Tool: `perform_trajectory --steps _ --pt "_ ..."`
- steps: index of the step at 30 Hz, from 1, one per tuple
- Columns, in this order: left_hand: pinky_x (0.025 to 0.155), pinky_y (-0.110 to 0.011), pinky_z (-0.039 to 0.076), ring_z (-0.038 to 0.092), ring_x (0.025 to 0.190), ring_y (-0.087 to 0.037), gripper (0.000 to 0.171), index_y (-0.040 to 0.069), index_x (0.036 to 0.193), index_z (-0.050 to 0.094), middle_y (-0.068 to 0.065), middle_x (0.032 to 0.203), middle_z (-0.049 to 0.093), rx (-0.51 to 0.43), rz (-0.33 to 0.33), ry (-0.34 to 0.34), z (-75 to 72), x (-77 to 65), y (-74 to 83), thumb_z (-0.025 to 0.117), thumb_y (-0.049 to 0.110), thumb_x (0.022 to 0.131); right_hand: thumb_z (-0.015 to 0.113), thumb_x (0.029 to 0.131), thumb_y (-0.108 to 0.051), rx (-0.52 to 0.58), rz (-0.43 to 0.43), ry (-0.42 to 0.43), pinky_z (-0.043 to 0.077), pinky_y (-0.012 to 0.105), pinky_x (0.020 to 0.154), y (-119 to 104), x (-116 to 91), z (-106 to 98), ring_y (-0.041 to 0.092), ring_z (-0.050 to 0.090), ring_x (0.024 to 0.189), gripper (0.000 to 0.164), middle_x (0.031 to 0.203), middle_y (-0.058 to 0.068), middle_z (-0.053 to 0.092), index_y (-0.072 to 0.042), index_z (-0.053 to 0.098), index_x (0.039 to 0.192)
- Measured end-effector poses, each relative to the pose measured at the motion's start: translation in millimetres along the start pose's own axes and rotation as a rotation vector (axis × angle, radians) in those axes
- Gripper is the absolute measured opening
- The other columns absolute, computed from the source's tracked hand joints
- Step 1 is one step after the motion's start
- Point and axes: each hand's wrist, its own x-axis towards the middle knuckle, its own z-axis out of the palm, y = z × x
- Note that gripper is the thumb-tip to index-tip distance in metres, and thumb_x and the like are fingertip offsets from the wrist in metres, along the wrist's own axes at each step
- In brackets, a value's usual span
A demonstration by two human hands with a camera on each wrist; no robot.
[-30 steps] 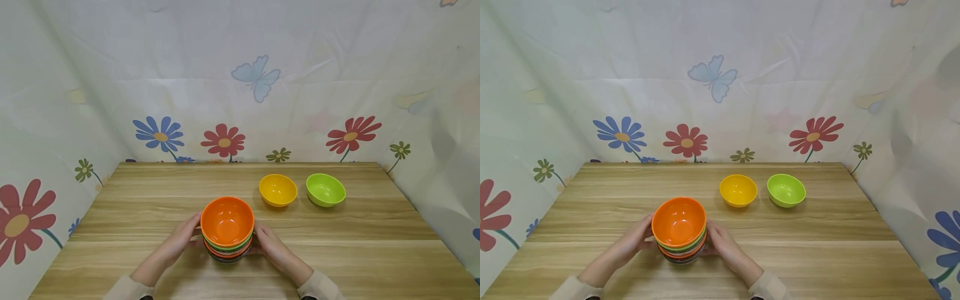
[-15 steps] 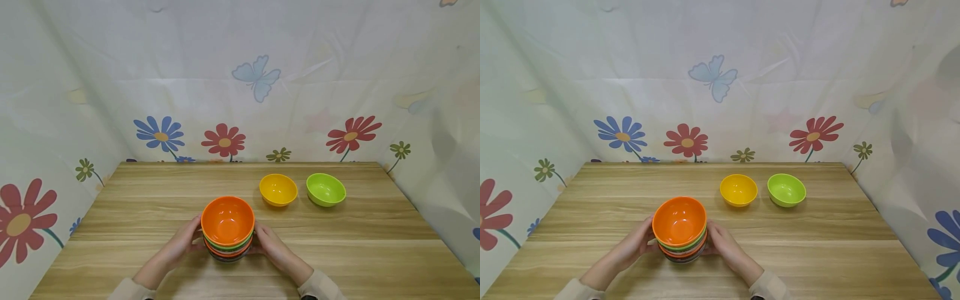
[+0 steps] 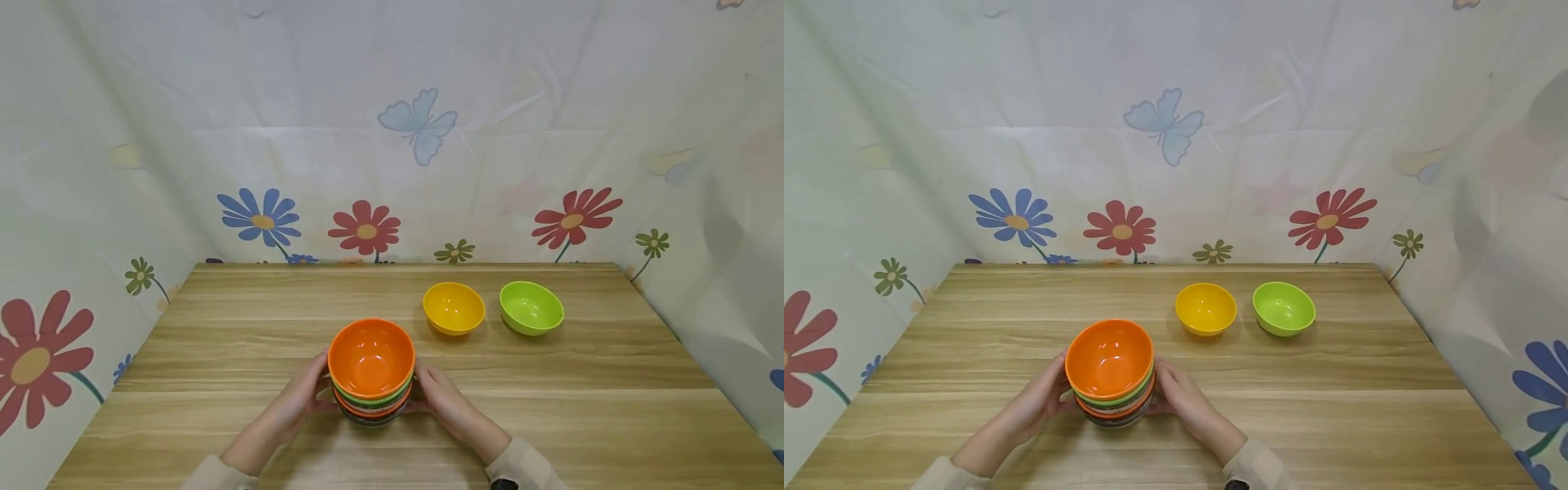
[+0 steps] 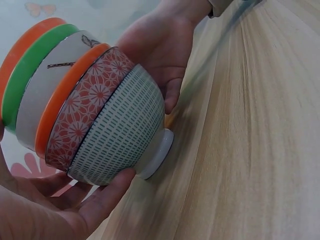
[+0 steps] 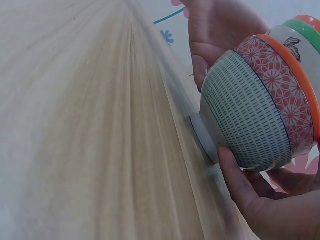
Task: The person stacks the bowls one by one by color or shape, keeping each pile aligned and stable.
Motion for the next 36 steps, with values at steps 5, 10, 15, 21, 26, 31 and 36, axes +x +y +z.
perform_trajectory --steps 5,10,15,21,26,31,36 --pt "0.078 -0.045 0.053 0.050 0.108 -0.023 0.063 0.000 0.134 0.039 -0.018 0.130 0.044 -0.001 -0.001 0.002 0.1 0.2 0.1 0.028 0.050 0.097 0.033 0.097 -0.048 -0.003 0.000 0.011 0.053 0.040 0.081 -0.7 0.2 0.8 0.018 0.054 0.105 0.067 0.128 0.021 0.050 0.004 0.035 0.138" --pt "0.077 -0.045 0.053 0.051 0.107 -0.023 0.066 0.001 0.134 0.040 -0.018 0.130 0.044 0.002 -0.005 0.013 -0.3 0.6 -1.1 0.030 0.053 0.096 0.033 0.097 -0.048 0.000 0.004 0.010 0.053 0.039 0.081 -0.2 0.4 0.6 0.017 0.055 0.103 0.066 0.125 0.020 0.052 0.005 0.036 0.137" --pt "0.077 -0.046 0.053 0.050 0.109 -0.025 0.067 0.000 0.134 0.039 -0.019 0.131 0.042 0.002 0.004 0.007 0.2 0.2 -1.1 0.030 0.054 0.095 0.033 0.098 -0.046 0.000 0.009 0.009 0.053 0.039 0.082 0.4 -0.3 0.1 0.017 0.055 0.102 0.065 0.125 0.021 0.052 0.005 0.035 0.137" --pt "0.077 -0.046 0.053 0.050 0.109 -0.023 0.067 -0.002 0.136 0.036 -0.020 0.133 0.042 0.004 -0.005 0.016 1.3 -1.0 -1.4 0.028 0.052 0.097 0.033 0.097 -0.048 -0.014 0.000 0.005 0.053 0.039 0.082 2.0 -0.7 -1.1 0.017 0.055 0.104 0.065 0.129 0.021 0.050 0.003 0.034 0.139" --pt "0.077 -0.046 0.053 0.050 0.109 -0.023 0.065 -0.002 0.136 0.037 -0.020 0.132 0.043 0.000 -0.004 0.015 1.5 -0.6 -2.2 0.026 0.050 0.098 0.033 0.098 -0.043 -0.033 -0.007 0.041 0.054 0.038 0.080 2.0 0.0 -0.9 0.018 0.057 0.103 0.062 0.130 0.024 0.049 0.006 0.037 0.136" --pt "0.077 -0.046 0.053 0.050 0.111 -0.024 0.063 -0.001 0.136 0.037 -0.019 0.133 0.043 0.000 -0.003 0.012 1.3 -0.6 -1.8 0.026 0.048 0.098 0.037 0.099 -0.034 -0.099 -0.024 0.129 0.055 0.037 0.076 -0.6 1.5 0.5 0.018 0.058 0.097 0.053 0.131 0.025 0.047 0.006 0.040 0.134" --pt "0.077 -0.045 0.053 0.050 0.110 -0.023 0.064 -0.001 0.136 0.036 -0.019 0.134 0.043 0.000 -0.007 0.020 1.3 -0.5 -1.4 0.026 0.049 0.098 0.044 0.098 -0.030 -0.213 -0.048 0.223 0.055 0.032 0.076 -2.4 3.7 -1.1 0.019 0.056 0.102 0.044 0.126 0.019 0.052 0.000 0.049 0.129"
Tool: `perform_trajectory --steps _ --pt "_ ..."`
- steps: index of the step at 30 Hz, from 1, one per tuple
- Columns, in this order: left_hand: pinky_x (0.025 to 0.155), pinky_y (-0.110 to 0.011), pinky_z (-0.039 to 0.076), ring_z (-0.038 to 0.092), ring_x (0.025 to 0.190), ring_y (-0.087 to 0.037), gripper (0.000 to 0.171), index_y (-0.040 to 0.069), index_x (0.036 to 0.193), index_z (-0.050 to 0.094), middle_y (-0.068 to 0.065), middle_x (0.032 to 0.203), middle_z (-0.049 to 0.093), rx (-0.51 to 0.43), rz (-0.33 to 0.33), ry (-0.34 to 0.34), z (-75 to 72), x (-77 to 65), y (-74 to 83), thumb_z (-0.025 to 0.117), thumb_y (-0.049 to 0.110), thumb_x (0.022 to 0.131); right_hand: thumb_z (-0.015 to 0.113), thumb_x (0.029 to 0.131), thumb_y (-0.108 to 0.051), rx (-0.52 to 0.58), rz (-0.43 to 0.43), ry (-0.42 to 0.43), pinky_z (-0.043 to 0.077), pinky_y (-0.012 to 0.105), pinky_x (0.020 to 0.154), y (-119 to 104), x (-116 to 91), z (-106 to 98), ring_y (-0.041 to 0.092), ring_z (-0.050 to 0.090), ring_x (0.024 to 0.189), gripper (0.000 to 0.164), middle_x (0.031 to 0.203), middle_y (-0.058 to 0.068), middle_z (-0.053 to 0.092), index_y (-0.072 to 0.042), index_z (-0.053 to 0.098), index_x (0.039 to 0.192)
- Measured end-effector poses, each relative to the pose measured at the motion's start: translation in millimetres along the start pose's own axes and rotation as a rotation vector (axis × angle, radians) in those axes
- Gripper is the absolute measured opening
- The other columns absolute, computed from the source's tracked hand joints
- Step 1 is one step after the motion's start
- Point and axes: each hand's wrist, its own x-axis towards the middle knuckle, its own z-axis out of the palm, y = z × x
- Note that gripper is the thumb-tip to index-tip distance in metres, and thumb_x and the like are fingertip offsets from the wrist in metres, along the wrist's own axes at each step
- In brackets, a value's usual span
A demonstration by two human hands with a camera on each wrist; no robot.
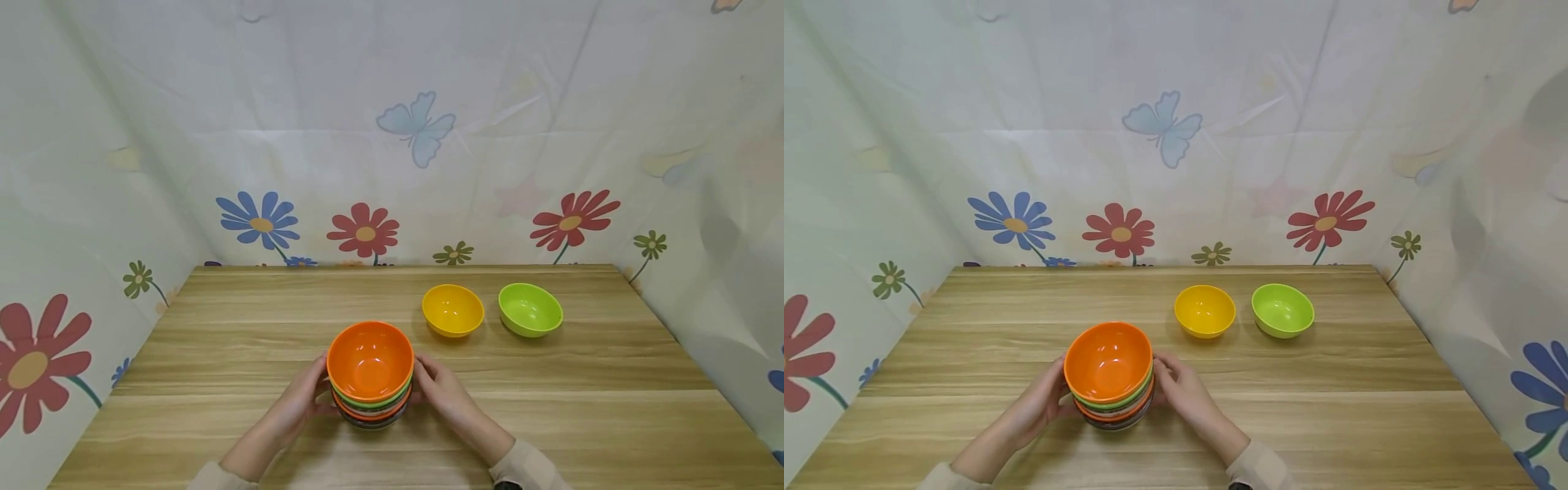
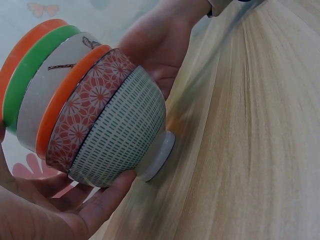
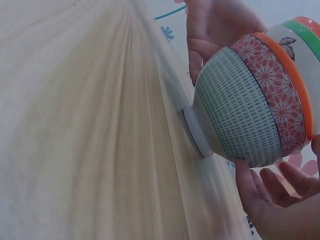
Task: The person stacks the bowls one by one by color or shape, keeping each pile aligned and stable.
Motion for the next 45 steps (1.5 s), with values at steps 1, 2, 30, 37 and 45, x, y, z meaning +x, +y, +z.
perform_trajectory --steps 1,2,30,37,45 --pt "0.077 -0.045 0.053 0.051 0.110 -0.023 0.064 -0.001 0.136 0.037 -0.019 0.134 0.043 0.000 -0.001 0.002 0.1 0.0 0.0 0.027 0.049 0.098 0.045 0.097 -0.030 -0.026 -0.004 0.018 0.055 0.030 0.076 0 0 -1 0.019 0.055 0.104 0.043 0.126 0.018 0.053 -0.001 0.050 0.128" --pt "0.077 -0.045 0.053 0.051 0.110 -0.024 0.064 -0.001 0.136 0.037 -0.019 0.134 0.043 0.000 -0.001 0.005 0.2 0.0 0.1 0.027 0.049 0.098 0.046 0.097 -0.030 -0.038 -0.011 0.028 0.054 0.029 0.078 0 1 -2 0.020 0.055 0.105 0.042 0.126 0.016 0.054 -0.002 0.051 0.127" --pt "0.077 -0.045 0.054 0.052 0.108 -0.022 0.067 0.001 0.137 0.037 -0.019 0.135 0.042 -0.001 -0.005 0.004 0.1 0.2 0.1 0.030 0.053 0.096 0.061 0.088 -0.008 -0.412 -0.371 0.054 0.054 0.023 0.073 -5 10 -25 0.026 0.061 0.095 0.023 0.104 0.008 0.061 -0.006 0.063 0.111" --pt "0.077 -0.044 0.054 0.051 0.109 -0.023 0.065 0.002 0.138 0.037 -0.019 0.136 0.041 0.003 -0.004 0.000 0.2 0.3 0.6 0.028 0.051 0.097 0.067 0.083 -0.009 -0.650 -0.575 0.068 0.056 0.032 0.072 -10 14 -33 0.017 0.061 0.089 0.020 0.099 0.004 0.063 -0.006 0.066 0.103" --pt "0.077 -0.045 0.054 0.051 0.110 -0.023 0.065 0.001 0.138 0.036 -0.020 0.136 0.040 0.003 -0.003 0.003 0.5 0.1 0.8 0.028 0.051 0.097 0.074 0.076 -0.014 -0.944 -0.809 0.135 0.053 0.028 0.073 -15 23 -44 0.013 0.058 0.084 0.027 0.093 0.000 0.062 -0.011 0.067 0.102"
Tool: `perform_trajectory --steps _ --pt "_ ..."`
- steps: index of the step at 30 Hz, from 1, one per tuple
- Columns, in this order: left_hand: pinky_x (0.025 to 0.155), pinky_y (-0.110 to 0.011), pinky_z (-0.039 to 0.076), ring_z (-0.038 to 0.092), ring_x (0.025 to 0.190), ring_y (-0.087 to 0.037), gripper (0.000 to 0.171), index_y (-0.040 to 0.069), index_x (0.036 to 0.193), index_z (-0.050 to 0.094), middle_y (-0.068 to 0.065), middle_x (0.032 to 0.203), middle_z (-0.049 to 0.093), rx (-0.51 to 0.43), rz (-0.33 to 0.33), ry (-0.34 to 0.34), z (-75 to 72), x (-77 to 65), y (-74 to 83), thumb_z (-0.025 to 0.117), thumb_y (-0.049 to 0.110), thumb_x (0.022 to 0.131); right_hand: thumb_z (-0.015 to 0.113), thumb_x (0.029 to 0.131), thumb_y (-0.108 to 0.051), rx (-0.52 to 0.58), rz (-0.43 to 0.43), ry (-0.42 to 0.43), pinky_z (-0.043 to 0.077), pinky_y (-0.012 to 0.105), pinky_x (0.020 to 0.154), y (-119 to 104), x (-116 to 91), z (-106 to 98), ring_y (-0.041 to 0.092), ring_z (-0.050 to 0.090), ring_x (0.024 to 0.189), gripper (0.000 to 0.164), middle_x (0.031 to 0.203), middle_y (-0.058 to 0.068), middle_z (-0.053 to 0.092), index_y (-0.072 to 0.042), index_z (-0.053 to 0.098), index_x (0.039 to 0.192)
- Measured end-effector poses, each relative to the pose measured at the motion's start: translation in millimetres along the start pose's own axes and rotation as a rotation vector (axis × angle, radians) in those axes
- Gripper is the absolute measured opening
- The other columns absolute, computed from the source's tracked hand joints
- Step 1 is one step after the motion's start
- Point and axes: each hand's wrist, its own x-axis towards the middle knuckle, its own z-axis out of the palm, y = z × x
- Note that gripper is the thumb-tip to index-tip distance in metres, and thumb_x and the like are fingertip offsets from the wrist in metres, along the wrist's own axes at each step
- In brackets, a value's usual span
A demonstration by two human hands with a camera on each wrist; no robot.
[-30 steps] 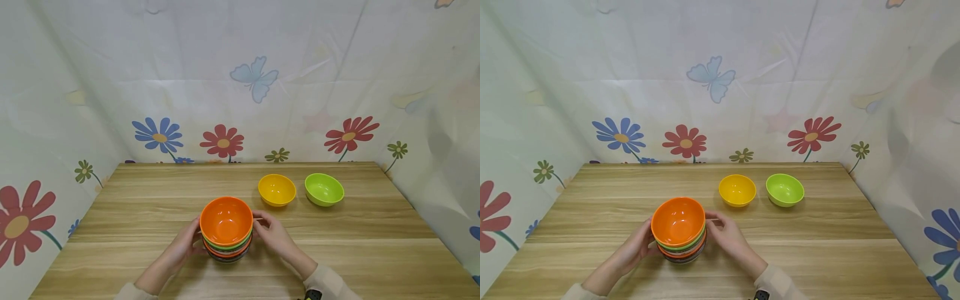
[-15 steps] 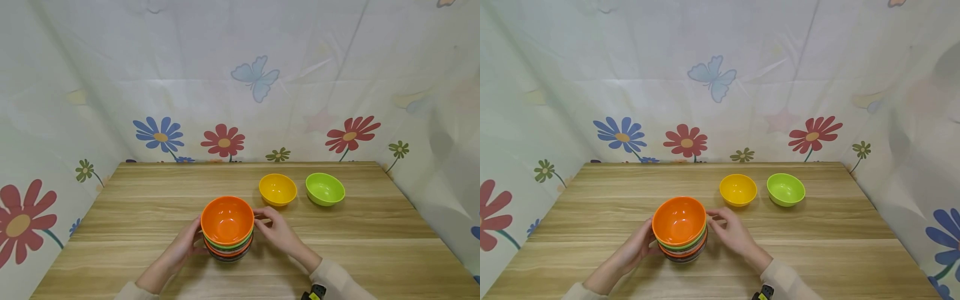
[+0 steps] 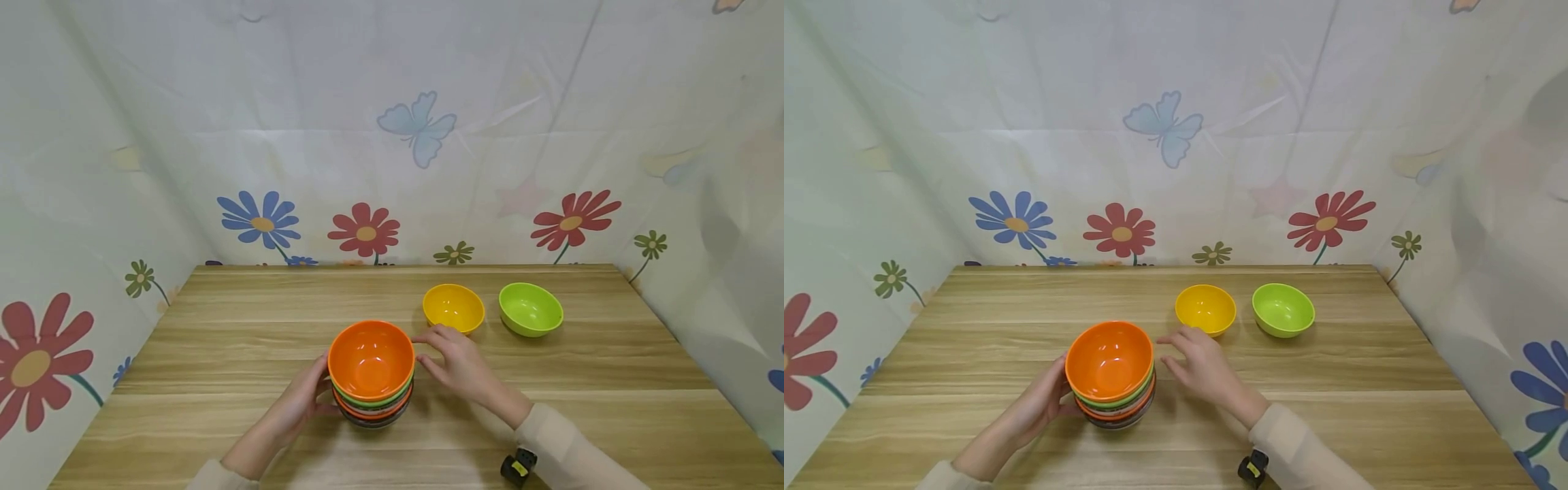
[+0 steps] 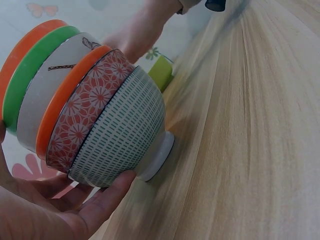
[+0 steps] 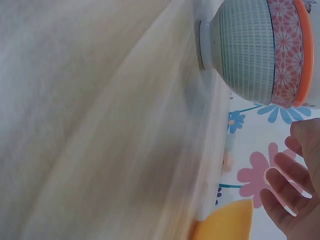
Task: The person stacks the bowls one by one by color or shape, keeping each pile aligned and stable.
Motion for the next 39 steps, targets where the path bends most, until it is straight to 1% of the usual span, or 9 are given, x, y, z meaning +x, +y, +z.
perform_trajectory --steps 4,10,13,18,25,30,33,39 --pt "0.078 -0.045 0.054 0.051 0.109 -0.023 0.066 0.001 0.138 0.036 -0.020 0.136 0.041 -0.004 -0.002 -0.003 -0.2 0.0 0.0 0.029 0.052 0.096 0.077 0.073 -0.013 -0.053 -0.034 0.020 0.052 0.028 0.071 5 3 -3 0.015 0.057 0.083 0.030 0.092 0.001 0.061 -0.010 0.066 0.101" --pt "0.078 -0.045 0.053 0.051 0.109 -0.023 0.065 0.001 0.138 0.036 -0.020 0.136 0.040 -0.003 0.000 -0.014 -0.9 0.2 0.0 0.028 0.051 0.097 0.078 0.071 -0.011 -0.085 -0.035 0.040 0.053 0.032 0.071 13 6 -8 0.017 0.057 0.083 0.031 0.091 0.003 0.061 -0.009 0.067 0.099" --pt "0.078 -0.046 0.053 0.050 0.111 -0.024 0.065 0.001 0.138 0.035 -0.020 0.137 0.039 -0.006 0.001 -0.020 -1.1 0.4 0.1 0.029 0.052 0.097 0.078 0.070 -0.008 -0.083 -0.017 0.052 0.053 0.033 0.069 19 7 -11 0.017 0.057 0.081 0.030 0.090 0.005 0.062 -0.008 0.067 0.098" --pt "0.078 -0.046 0.053 0.050 0.112 -0.024 0.067 0.001 0.138 0.035 -0.021 0.138 0.038 -0.006 0.004 -0.023 -1.3 0.7 0.0 0.029 0.053 0.096 0.078 0.070 -0.007 -0.103 0.042 0.043 0.053 0.033 0.066 29 8 -16 0.017 0.057 0.078 0.031 0.090 0.006 0.062 -0.008 0.067 0.099" --pt "0.079 -0.046 0.053 0.050 0.111 -0.024 0.071 0.001 0.138 0.036 -0.020 0.137 0.040 -0.003 0.003 -0.023 -2.5 1.4 -1.4 0.031 0.057 0.094 0.076 0.074 -0.015 -0.182 0.139 -0.036 0.052 0.030 0.064 39 12 -26 0.018 0.057 0.075 0.030 0.093 0.006 0.062 -0.010 0.067 0.102" --pt "0.079 -0.046 0.053 0.050 0.110 -0.024 0.066 0.002 0.137 0.038 -0.019 0.135 0.041 0.002 -0.003 -0.013 -2.8 1.3 -2.1 0.029 0.053 0.096 0.073 0.078 -0.018 -0.214 0.218 -0.077 0.054 0.034 0.069 48 15 -30 0.021 0.059 0.081 0.030 0.095 0.007 0.062 -0.010 0.066 0.105" --pt "0.079 -0.046 0.053 0.050 0.111 -0.024 0.062 0.002 0.137 0.038 -0.019 0.136 0.041 0.003 -0.001 -0.015 -2.7 1.1 -1.9 0.027 0.049 0.098 0.073 0.078 -0.019 -0.229 0.255 -0.090 0.054 0.036 0.069 52 16 -32 0.024 0.058 0.082 0.031 0.096 0.009 0.060 -0.010 0.066 0.107" --pt "0.080 -0.046 0.053 0.048 0.115 -0.026 0.070 0.001 0.138 0.036 -0.020 0.138 0.038 0.000 0.003 -0.029 -2.9 1.2 -1.2 0.031 0.056 0.094 0.073 0.078 -0.019 -0.246 0.311 -0.106 0.054 0.039 0.072 61 18 -33 0.027 0.057 0.086 0.033 0.098 0.013 0.060 -0.008 0.065 0.108"
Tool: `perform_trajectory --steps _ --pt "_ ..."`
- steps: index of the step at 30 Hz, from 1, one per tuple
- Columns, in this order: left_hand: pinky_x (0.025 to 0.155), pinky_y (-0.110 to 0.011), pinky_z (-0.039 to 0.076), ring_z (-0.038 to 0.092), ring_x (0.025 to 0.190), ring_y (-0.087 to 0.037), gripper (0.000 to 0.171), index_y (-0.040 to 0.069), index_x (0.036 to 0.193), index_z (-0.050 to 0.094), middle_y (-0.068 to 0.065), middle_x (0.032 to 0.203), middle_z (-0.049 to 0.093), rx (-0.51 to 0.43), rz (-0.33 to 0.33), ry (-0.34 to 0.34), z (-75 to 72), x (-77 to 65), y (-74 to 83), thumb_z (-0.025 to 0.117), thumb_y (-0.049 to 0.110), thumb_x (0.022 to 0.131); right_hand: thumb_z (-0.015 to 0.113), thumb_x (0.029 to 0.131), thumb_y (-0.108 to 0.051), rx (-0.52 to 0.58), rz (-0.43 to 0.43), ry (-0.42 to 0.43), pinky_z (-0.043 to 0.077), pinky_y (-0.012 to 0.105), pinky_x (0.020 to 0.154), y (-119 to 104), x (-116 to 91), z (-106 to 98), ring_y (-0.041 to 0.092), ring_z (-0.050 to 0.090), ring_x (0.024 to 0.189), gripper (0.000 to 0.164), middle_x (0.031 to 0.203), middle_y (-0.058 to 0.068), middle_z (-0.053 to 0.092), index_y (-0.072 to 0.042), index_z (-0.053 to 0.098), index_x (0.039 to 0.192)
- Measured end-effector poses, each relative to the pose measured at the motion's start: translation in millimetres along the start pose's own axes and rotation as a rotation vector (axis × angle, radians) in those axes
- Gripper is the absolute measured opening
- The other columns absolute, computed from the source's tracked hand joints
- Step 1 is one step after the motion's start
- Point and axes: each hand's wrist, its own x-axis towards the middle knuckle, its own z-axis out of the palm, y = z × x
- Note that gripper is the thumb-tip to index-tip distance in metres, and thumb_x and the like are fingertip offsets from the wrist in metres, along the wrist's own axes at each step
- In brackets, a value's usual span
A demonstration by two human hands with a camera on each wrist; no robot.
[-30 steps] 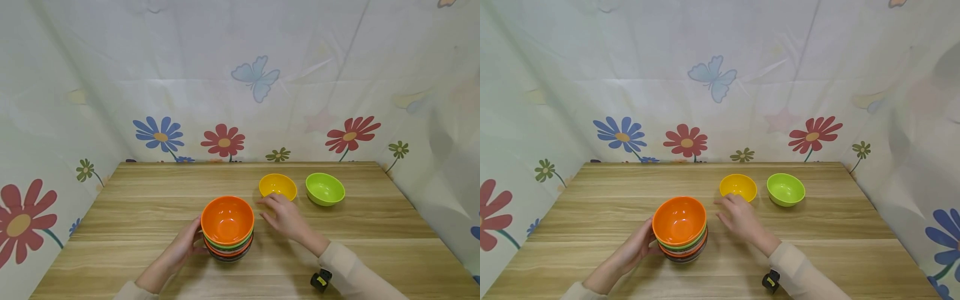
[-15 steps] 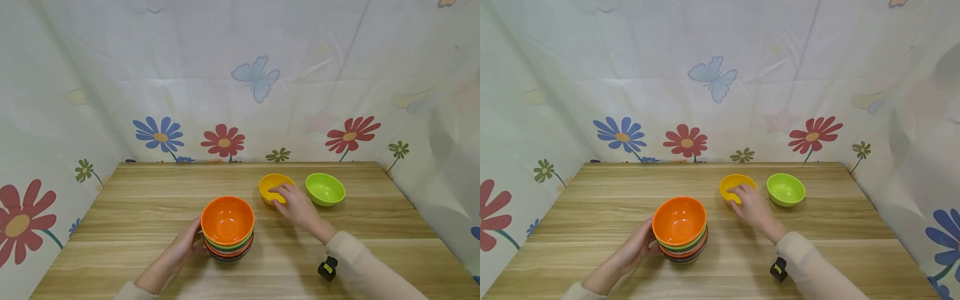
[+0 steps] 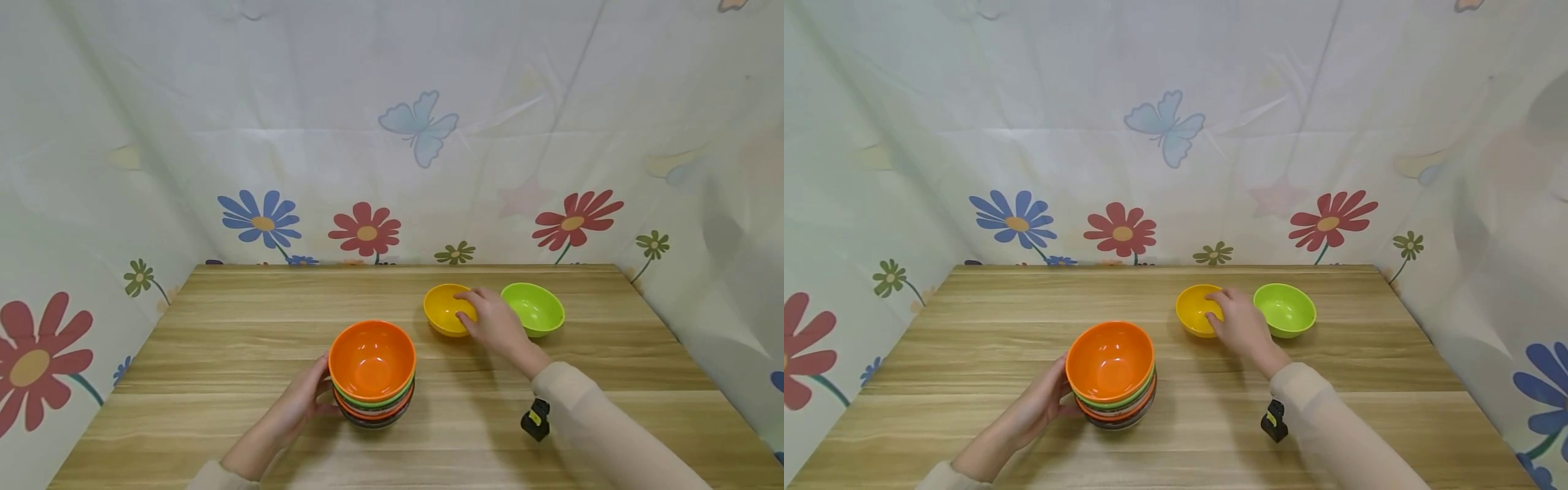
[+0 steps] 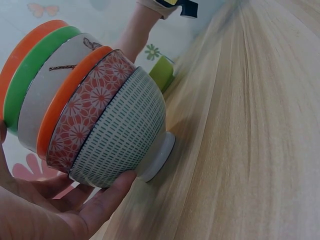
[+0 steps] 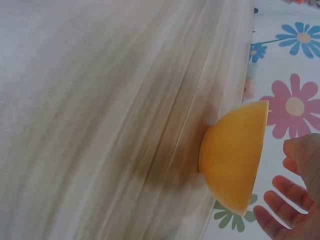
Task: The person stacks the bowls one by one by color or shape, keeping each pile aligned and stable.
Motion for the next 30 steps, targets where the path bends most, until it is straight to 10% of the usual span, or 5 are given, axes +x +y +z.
perform_trajectory --steps 30 --pt "0.080 -0.047 0.053 0.048 0.115 -0.026 0.072 0.001 0.138 0.035 -0.020 0.138 0.037 0.001 0.004 -0.017 -1.0 -1.2 0.4 0.031 0.058 0.093 0.067 0.082 -0.015 0.005 0.192 -0.152 0.049 0.050 0.085 14 18 3 0.038 0.056 0.096 0.043 0.112 0.027 0.055 0.006 0.056 0.118"
